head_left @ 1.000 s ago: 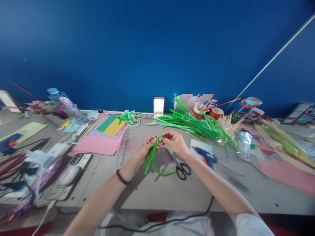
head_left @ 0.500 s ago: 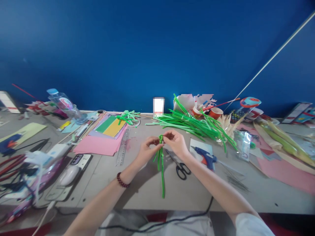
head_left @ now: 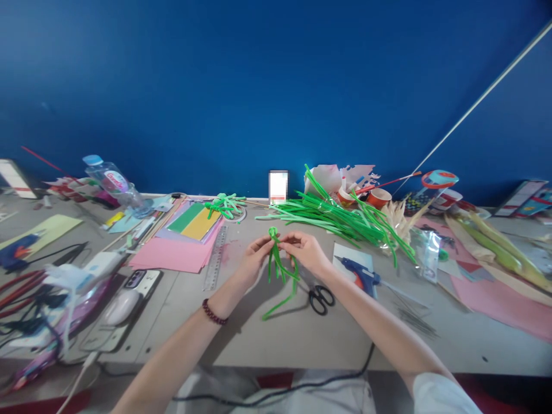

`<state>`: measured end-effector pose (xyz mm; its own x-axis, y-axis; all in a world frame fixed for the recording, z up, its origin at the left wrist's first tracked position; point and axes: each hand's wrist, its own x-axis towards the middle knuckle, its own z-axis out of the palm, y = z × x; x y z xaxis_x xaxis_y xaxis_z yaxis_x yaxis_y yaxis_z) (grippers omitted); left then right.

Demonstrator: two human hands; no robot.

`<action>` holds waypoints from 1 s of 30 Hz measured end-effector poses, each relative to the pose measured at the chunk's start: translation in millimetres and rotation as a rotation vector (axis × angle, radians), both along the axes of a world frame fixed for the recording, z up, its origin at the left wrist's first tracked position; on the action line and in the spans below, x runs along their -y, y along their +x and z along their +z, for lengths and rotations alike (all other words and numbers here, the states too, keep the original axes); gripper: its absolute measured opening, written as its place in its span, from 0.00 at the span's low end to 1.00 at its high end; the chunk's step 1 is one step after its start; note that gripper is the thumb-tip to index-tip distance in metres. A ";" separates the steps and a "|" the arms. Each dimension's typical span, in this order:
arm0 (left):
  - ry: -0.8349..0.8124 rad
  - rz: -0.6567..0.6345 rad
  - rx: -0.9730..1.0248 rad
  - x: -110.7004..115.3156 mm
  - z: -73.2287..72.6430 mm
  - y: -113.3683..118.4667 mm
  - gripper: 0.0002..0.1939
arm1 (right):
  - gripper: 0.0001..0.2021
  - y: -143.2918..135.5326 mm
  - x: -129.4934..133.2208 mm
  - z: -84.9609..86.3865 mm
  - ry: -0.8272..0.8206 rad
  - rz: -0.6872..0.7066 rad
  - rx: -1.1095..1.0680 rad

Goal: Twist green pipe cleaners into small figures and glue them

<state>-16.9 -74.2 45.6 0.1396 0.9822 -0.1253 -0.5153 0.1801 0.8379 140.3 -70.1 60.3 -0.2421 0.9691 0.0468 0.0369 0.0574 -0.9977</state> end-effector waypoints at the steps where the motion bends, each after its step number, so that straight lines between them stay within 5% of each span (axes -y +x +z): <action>1: -0.023 -0.018 0.030 0.6 0.6 0.6 0.14 | 0.12 0.3 0.0 -0.8 -0.003 -0.012 0.022; 8: -0.023 -0.092 0.078 5.4 5.1 3.3 0.15 | 0.08 2.0 0.5 2.5 0.280 -0.166 0.278; 16: 0.148 -0.019 -0.068 6.6 -0.3 4.6 0.12 | 0.06 -3.1 11.7 11.1 0.367 -0.215 0.302; 21: 0.291 0.096 -0.200 7.0 -2.4 7.9 0.12 | 0.06 -4.0 11.0 7.8 0.349 -0.220 0.258; 30: 0.225 0.028 -0.177 7.1 -2.1 5.9 0.15 | 0.08 -6.5 4.7 -2.3 0.164 -0.190 0.124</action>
